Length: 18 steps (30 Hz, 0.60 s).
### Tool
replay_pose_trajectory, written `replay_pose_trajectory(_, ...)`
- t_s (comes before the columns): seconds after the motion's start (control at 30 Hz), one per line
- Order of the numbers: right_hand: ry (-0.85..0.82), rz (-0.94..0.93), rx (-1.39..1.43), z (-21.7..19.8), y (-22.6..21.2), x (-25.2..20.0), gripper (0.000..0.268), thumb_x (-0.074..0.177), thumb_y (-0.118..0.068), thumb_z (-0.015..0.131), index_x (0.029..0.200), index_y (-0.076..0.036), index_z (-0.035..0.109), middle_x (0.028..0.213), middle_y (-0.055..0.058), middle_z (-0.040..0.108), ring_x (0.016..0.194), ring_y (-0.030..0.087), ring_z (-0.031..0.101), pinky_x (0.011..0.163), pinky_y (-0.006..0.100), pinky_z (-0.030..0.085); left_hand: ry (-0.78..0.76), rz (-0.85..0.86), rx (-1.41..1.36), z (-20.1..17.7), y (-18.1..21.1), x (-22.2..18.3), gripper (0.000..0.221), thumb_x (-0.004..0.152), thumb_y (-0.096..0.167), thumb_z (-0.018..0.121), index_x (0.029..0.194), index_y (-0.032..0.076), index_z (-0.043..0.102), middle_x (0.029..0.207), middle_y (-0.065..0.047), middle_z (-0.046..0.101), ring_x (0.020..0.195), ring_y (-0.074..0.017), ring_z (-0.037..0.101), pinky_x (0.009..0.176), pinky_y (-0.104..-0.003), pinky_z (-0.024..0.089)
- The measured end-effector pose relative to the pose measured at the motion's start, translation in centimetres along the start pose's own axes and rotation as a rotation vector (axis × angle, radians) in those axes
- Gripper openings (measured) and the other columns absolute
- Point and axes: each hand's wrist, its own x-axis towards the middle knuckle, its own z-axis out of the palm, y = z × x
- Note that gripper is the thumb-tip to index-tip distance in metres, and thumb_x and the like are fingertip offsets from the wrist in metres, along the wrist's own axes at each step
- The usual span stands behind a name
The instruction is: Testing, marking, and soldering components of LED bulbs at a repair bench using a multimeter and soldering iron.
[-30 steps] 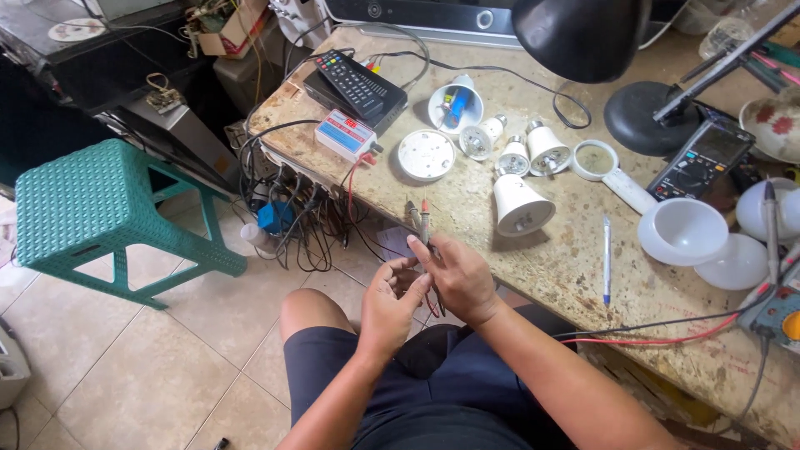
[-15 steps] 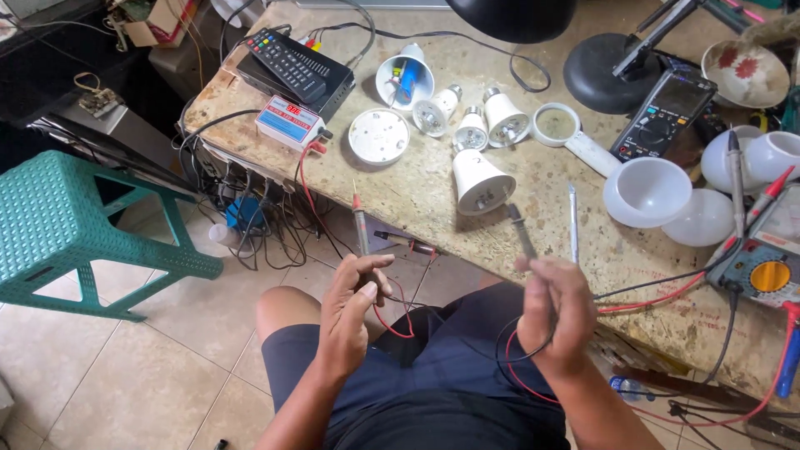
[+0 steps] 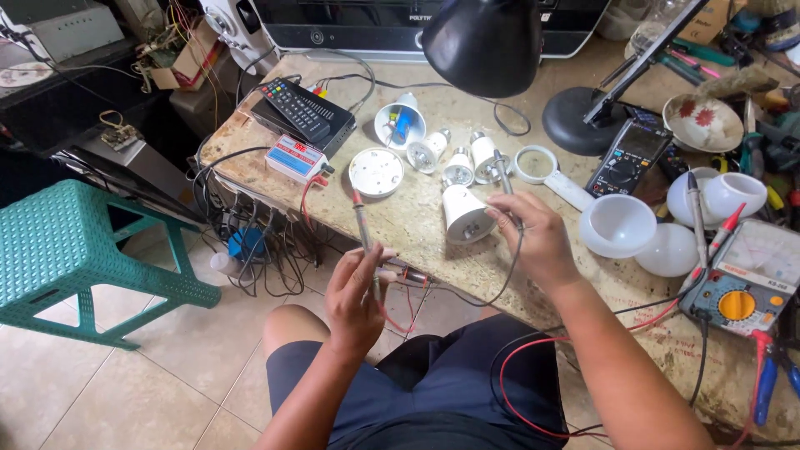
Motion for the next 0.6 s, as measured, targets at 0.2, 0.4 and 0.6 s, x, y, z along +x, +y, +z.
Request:
replay_pose_trajectory(0.2, 0.012, -0.006, -0.033, 1.9, 2.7, -0.6, 0.006, 0.099, -0.019, 0.073, 0.103, -0.018, 0.078, 0.086, 0.004, 0.071, 0.081, 0.028, 0.072, 0.075, 0.037, 0.057, 0.131, -0.127, -0.289, 1.8, -0.7, -0.4, 0.043, 0.109, 0.031, 0.041, 0.140, 0.003, 0.051, 0.113, -0.019, 0.067, 0.097, -0.0319, 0.075, 0.090, -0.047, 0.059)
replay_pose_trajectory(0.4, 0.062, 0.015, -0.095, 0.4, -0.2, 0.3, 0.010, 0.105, -0.017, 0.068, 0.101, -0.010, 0.074, 0.082, 0.008, 0.067, 0.079, 0.030, 0.069, 0.076, 0.038, 0.056, 0.337, -0.308, -0.361, 3.4, 0.8, 1.2, 0.020, 0.105, 0.011, 0.051, 0.120, -0.002, 0.049, 0.106, -0.022, 0.073, 0.097, -0.0308, 0.076, 0.087, -0.042, 0.060)
replay_pose_trajectory(0.6, -0.040, 0.147, -0.121, -1.6, -2.8, 2.2, 0.013, 0.104, -0.019, 0.068, 0.096, -0.009, 0.073, 0.071, 0.007, 0.064, 0.070, 0.027, 0.068, 0.070, 0.037, 0.056, 0.271, -0.296, -0.373, 4.1, 1.6, 3.4, 0.029, 0.107, 0.007, 0.049, 0.131, -0.008, 0.054, 0.108, -0.024, 0.072, 0.098, -0.0307, 0.075, 0.086, -0.044, 0.062)
